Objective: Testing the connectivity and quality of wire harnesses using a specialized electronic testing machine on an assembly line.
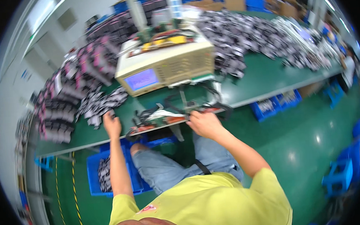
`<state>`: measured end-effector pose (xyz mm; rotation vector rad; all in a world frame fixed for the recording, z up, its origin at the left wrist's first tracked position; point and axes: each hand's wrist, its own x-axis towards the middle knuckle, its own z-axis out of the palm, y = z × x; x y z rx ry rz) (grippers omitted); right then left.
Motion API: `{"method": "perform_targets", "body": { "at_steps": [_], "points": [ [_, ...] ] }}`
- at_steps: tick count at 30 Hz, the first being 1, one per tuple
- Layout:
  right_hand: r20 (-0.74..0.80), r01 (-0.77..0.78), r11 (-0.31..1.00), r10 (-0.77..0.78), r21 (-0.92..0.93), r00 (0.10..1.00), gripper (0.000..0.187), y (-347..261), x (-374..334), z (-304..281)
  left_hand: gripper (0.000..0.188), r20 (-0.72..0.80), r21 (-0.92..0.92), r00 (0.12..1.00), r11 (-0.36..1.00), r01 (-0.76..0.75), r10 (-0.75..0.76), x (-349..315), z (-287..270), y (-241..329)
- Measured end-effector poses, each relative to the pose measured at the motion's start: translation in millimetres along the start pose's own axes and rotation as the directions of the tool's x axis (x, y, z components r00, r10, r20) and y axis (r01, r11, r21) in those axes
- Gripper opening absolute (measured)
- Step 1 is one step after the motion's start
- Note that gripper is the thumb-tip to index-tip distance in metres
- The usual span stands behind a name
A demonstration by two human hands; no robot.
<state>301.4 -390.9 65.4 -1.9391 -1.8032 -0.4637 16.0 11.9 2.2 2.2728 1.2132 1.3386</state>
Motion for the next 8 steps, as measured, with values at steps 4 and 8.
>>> {"method": "perform_targets", "body": {
  "at_steps": [4,8],
  "points": [
    [-0.106,-0.009,0.999,0.013,0.037,0.994,0.026,-1,-4,13,0.031,-0.016,0.095,0.995,0.991,-0.092,0.094,7,0,-18],
    [-0.190,-0.055,0.997,0.063,0.048,0.980,0.023,7,-19,13,0.027,0.043,0.073,0.992,0.990,-0.122,0.119,8,10,2]
  ]
}}
